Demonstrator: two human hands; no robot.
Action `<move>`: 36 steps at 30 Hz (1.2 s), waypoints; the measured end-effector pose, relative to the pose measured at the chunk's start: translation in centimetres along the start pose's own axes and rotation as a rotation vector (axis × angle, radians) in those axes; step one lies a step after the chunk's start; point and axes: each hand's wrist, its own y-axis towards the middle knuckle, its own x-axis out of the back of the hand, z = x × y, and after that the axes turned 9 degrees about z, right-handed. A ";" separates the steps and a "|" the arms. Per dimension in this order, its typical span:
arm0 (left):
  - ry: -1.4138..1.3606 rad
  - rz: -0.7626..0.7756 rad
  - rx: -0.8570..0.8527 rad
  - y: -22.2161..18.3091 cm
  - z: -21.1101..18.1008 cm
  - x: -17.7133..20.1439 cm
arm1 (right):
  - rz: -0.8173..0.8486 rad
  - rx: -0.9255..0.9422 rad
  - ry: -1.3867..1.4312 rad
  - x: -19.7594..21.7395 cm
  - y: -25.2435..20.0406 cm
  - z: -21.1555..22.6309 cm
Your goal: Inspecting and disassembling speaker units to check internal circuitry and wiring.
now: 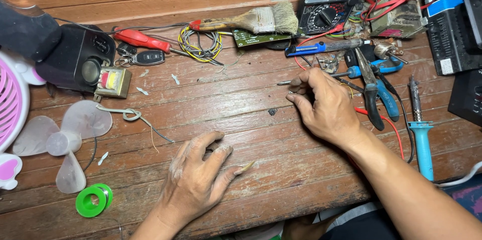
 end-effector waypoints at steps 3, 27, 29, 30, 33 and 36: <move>0.006 0.003 0.011 0.0 0.0 0.0 | -0.003 -0.022 -0.023 0.0 -0.2 -0.4; -0.018 -0.004 0.017 0.1 0.0 -0.3 | -0.026 0.053 -0.076 3.0 -1.9 -1.3; -0.028 -0.016 0.012 0.2 0.1 -0.3 | -0.028 0.048 -0.095 3.0 -2.0 -1.4; -0.027 -0.016 0.013 0.2 0.0 -0.3 | -0.028 0.049 -0.094 3.1 -2.0 -1.4; -0.030 -0.019 0.014 0.3 0.0 -0.2 | -0.012 0.047 -0.081 3.1 -1.8 -1.3; -0.009 -0.031 0.015 0.2 0.0 -0.3 | -0.016 0.066 -0.090 2.8 -1.6 -1.1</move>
